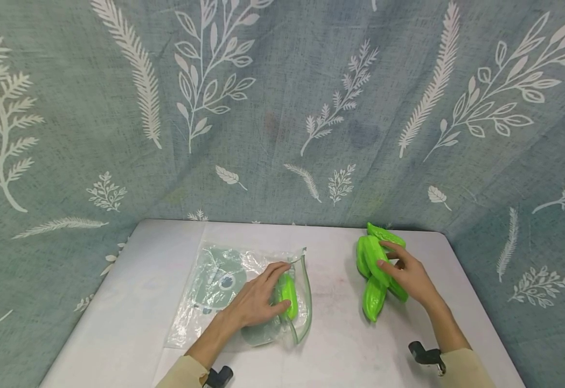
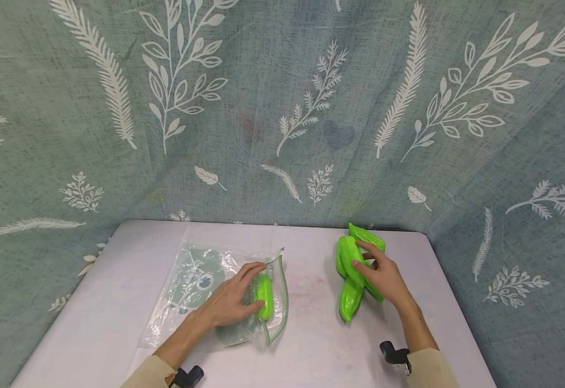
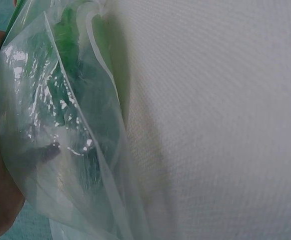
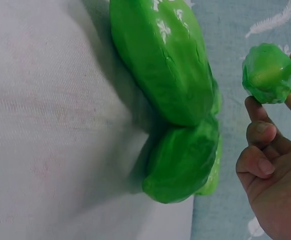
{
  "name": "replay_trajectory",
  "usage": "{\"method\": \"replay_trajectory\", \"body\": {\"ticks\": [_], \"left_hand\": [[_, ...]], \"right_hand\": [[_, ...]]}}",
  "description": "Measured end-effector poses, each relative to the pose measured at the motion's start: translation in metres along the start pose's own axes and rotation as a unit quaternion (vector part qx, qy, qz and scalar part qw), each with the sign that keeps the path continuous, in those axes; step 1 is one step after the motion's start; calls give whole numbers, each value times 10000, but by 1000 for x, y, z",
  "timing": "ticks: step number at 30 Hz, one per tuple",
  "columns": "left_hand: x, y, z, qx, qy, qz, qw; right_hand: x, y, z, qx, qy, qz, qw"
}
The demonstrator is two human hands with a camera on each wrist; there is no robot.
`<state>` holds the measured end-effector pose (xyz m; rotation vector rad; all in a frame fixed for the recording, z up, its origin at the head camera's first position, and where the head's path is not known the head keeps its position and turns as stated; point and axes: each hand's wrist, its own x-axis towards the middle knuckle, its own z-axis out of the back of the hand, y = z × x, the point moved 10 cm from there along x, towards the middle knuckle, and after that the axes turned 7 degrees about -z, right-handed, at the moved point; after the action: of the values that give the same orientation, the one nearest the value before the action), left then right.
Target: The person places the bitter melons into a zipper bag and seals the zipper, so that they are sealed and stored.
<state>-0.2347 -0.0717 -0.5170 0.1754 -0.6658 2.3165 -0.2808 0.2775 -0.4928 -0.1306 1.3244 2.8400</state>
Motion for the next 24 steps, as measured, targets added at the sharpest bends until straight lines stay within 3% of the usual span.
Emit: {"method": "replay_trajectory", "body": {"ticks": [24], "left_hand": [[0,0,0,-14,6,-39,10000]], "right_hand": [[-2,21,-21,-16,195,183,9996]]}}
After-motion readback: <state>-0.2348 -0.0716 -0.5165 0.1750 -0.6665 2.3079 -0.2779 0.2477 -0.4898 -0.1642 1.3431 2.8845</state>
